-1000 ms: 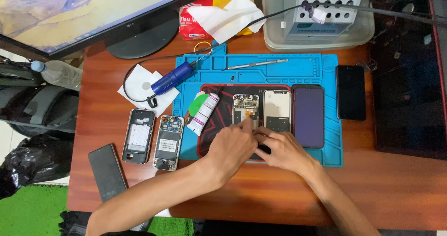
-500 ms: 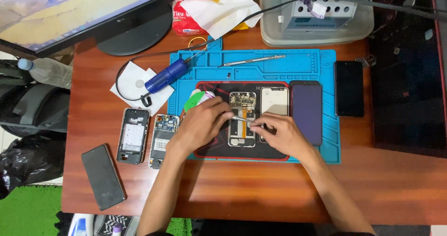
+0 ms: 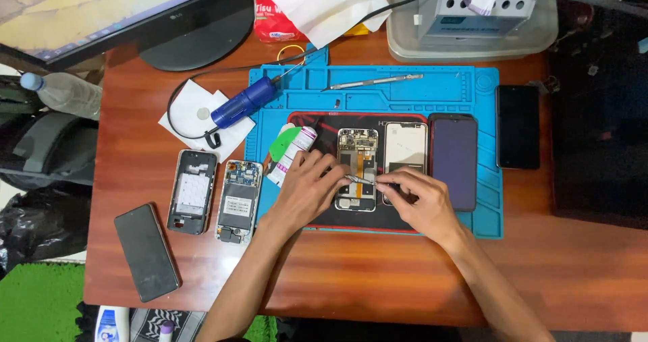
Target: Repairing a mobile phone by screwing and unscrewing internal components on a technician's workbench.
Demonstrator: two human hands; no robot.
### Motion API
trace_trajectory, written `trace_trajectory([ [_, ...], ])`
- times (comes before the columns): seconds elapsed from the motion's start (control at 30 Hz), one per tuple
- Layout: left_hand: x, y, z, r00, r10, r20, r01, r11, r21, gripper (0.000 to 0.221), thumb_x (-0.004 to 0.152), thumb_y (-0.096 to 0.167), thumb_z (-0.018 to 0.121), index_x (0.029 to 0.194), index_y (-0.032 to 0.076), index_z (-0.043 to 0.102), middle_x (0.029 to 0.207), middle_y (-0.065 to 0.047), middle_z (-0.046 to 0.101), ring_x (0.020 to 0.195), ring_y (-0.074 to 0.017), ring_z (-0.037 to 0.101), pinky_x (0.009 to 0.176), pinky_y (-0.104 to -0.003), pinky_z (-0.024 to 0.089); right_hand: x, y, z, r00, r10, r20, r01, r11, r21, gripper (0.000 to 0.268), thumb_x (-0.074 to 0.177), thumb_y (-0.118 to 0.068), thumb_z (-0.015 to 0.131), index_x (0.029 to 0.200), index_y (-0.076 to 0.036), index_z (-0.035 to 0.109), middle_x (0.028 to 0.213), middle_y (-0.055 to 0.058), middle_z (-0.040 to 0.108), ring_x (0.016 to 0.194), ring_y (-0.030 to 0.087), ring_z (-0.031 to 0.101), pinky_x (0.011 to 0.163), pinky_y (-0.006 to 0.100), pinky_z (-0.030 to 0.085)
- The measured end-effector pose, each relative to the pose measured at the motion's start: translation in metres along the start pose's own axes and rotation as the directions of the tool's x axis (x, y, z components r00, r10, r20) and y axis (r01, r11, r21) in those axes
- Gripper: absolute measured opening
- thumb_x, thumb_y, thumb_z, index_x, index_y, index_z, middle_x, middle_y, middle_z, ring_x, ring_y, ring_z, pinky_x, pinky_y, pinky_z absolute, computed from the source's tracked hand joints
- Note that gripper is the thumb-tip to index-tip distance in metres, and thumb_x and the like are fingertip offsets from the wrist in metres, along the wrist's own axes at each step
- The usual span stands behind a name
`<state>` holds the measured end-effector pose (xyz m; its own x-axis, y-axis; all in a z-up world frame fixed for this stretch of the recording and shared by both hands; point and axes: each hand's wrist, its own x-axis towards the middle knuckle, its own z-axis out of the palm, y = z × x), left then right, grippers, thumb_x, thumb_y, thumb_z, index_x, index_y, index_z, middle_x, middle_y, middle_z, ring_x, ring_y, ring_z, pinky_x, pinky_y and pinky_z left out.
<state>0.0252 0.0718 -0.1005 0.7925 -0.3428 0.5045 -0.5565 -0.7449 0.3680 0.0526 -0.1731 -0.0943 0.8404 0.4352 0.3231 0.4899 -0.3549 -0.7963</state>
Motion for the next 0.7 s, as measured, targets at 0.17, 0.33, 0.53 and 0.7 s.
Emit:
trace_trajectory([
  [0.17, 0.0, 0.002, -0.006, 1.0, 0.012, -0.013, -0.011, 1.0, 0.021, 0.015, 0.105, 0.025, 0.057, 0.098, 0.015, 0.065, 0.083, -0.003, 0.05, 0.078, -0.0248, 0.051, 0.075, -0.036, 0.04, -0.004, -0.006, 0.005, 0.999, -0.025, -0.035, 0.025, 1.0, 0.004, 0.017, 0.087, 0.0, 0.075, 0.099, -0.011, 0.08, 0.082, 0.001, 0.077, 0.042, 0.016, 0.053, 0.04, 0.027, 0.043],
  [0.33, 0.0, 0.006, -0.008, 0.999, 0.027, -0.032, -0.026, 0.999, 0.026, 0.014, 0.105, 0.024, 0.056, 0.101, 0.014, 0.065, 0.082, -0.003, 0.048, 0.076, -0.0259, 0.05, 0.075, -0.037, 0.041, -0.005, -0.014, 0.009, 0.992, -0.061, -0.106, 0.063, 0.998, 0.008, 0.016, 0.086, 0.001, 0.076, 0.095, -0.012, 0.081, 0.082, 0.001, 0.077, 0.045, 0.016, 0.055, 0.043, 0.026, 0.045],
  [0.53, 0.003, 0.008, -0.016, 0.999, 0.011, -0.032, -0.011, 1.0, 0.01, 0.017, 0.106, 0.026, 0.054, 0.101, 0.014, 0.065, 0.082, -0.002, 0.049, 0.076, -0.0251, 0.05, 0.076, -0.037, 0.041, -0.009, -0.01, 0.015, 0.989, -0.016, -0.145, 0.027, 0.997, 0.075, 0.015, 0.088, 0.0, 0.074, 0.095, -0.012, 0.081, 0.082, 0.001, 0.078, 0.047, 0.018, 0.057, 0.044, 0.028, 0.047],
  [0.7, -0.001, 0.004, -0.016, 1.0, 0.007, -0.017, -0.006, 1.0, 0.006, 0.023, 0.106, 0.028, 0.055, 0.089, 0.013, 0.061, 0.077, -0.003, 0.046, 0.075, -0.0261, 0.05, 0.078, -0.038, 0.042, -0.01, -0.015, 0.018, 0.975, 0.009, -0.223, 0.024, 0.989, 0.145, 0.014, 0.087, 0.004, 0.075, 0.091, -0.009, 0.08, 0.077, 0.005, 0.077, 0.043, 0.014, 0.056, 0.039, 0.026, 0.045],
])
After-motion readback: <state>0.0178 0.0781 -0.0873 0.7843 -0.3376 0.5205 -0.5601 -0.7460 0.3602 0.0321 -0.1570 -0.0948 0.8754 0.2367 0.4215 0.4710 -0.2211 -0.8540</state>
